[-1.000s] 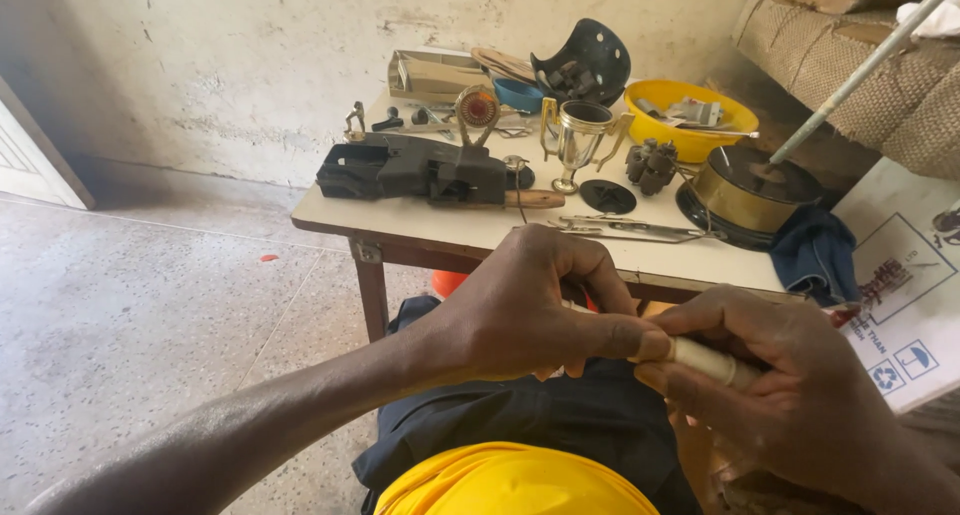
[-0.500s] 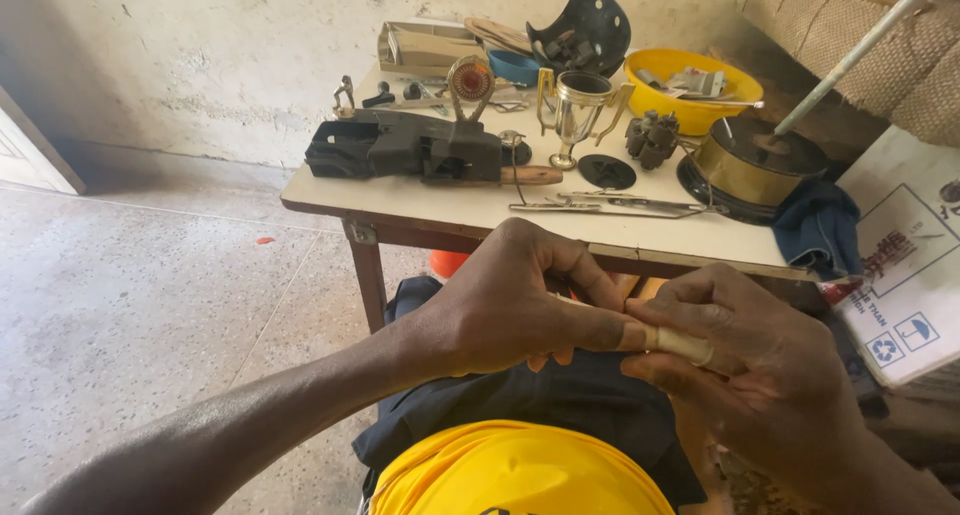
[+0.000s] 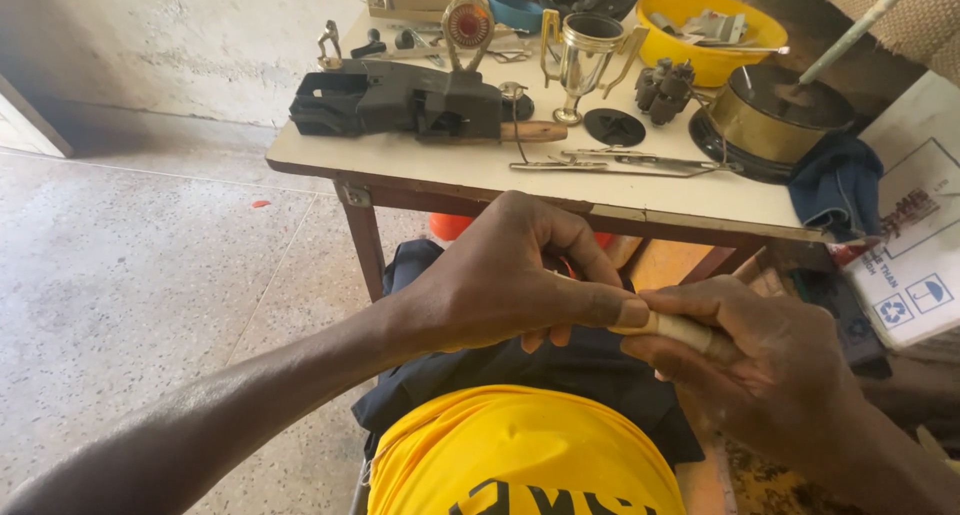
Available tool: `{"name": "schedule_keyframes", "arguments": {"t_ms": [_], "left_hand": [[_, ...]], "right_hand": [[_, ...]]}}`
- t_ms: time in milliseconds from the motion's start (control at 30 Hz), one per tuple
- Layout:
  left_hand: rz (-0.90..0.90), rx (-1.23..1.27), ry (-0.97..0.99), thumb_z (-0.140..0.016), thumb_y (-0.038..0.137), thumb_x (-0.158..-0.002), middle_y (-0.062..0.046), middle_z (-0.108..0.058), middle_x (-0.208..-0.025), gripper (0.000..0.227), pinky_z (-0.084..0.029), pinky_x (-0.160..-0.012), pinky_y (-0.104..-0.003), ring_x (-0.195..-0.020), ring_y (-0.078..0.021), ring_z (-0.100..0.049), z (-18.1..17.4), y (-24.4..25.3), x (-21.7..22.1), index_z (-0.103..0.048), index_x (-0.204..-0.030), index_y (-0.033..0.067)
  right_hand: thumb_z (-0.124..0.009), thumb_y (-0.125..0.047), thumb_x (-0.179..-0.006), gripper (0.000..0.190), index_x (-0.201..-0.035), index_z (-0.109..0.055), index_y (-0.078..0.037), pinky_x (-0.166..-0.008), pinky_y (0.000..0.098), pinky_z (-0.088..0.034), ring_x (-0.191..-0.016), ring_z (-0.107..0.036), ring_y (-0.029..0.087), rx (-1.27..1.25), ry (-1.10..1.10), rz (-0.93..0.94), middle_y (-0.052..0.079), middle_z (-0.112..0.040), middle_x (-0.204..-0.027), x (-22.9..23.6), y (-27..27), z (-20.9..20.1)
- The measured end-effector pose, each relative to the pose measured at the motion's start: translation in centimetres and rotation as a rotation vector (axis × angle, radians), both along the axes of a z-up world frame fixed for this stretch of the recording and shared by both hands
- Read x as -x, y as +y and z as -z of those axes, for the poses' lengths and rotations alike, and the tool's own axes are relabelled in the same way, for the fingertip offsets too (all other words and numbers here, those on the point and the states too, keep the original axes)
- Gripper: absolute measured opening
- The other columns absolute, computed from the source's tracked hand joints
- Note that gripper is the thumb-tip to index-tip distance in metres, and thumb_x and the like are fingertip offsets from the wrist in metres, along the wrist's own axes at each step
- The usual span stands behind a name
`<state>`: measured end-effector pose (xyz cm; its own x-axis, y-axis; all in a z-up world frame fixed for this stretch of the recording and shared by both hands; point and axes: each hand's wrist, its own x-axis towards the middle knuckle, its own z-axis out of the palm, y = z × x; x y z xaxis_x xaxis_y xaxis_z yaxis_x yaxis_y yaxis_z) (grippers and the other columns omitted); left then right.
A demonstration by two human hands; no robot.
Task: The person retrieves small cylindrical pipe segments from a black container on a cluttered table, then joins two segments together by hand. The person rotates and aligns the joined segments to check the fit, then places the assembled piece on the table.
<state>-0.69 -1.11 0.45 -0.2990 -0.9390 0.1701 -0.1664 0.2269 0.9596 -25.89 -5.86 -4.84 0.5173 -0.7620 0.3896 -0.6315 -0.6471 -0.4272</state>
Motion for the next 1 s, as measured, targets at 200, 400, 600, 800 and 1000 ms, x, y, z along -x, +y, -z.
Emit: {"name": "schedule_keyframes", "arguments": {"t_ms": [200,400,600,800,1000], "left_hand": [[-0.030,-0.015,-0.026,-0.085,0.029,-0.070,-0.009,-0.071,-0.057,0.028,-0.048,-0.036,-0.021,-0.042,-0.0100,-0.059,-0.5,0.7,0.3,-0.080,-0.079,0.0027],[-0.017,-0.032,-0.075,-0.082,0.036,-0.068,-0.006,-0.071,-0.057,0.034,-0.049,-0.040,-0.022,-0.047,-0.0082,-0.058,-1.1,0.9,0.4,-0.084,-0.081,0.0047],[0.030,0.076,-0.028,-0.080,0.025,-0.078,-0.011,-0.077,-0.068,0.025,-0.050,-0.041,-0.021,-0.042,-0.0114,-0.063,0.0,-0.1,0.0,-0.083,-0.087,0.0020],[0.073,0.041,0.057,-0.081,0.019,-0.080,-0.012,-0.074,-0.063,0.023,-0.053,-0.043,-0.022,-0.044,-0.0125,-0.063,0.0,-0.1,-0.1,-0.082,-0.091,-0.0005],[0.065,0.010,0.185,-0.080,0.011,-0.082,-0.016,-0.071,-0.061,0.021,-0.055,-0.043,-0.023,-0.045,-0.0153,-0.062,0.6,-0.9,-0.2,-0.079,-0.093,-0.0066]], "right_hand": [[-0.062,-0.055,-0.079,0.054,-0.119,-0.078,-0.022,-0.048,0.0340,-0.064,-0.059,-0.083,0.015,-0.280,0.061,0.062,-0.001,-0.084,-0.082,-1.0,0.7,-1.2],[-0.063,-0.046,-0.087,0.043,-0.108,-0.082,-0.014,-0.033,0.0286,-0.050,-0.034,-0.067,0.012,-0.412,-0.076,-0.079,0.001,-0.082,-0.058,-1.4,1.2,-2.1],[-0.063,-0.040,-0.088,0.040,-0.116,-0.077,-0.015,-0.037,0.0292,-0.053,-0.038,-0.066,0.014,-0.480,-0.135,-0.023,0.003,-0.090,-0.071,-1.7,1.5,-3.2],[-0.087,-0.038,-0.069,0.051,-0.113,-0.074,-0.015,-0.063,0.0303,-0.068,-0.076,-0.084,0.012,-0.303,-0.135,0.035,0.002,-0.088,-0.088,-1.6,1.2,-2.2],[-0.083,-0.034,-0.077,0.043,-0.113,-0.069,-0.015,-0.045,0.0288,-0.058,-0.051,-0.071,0.011,0.067,-0.049,-0.133,-0.001,-0.078,-0.085,-2.1,1.3,-2.8]]}}
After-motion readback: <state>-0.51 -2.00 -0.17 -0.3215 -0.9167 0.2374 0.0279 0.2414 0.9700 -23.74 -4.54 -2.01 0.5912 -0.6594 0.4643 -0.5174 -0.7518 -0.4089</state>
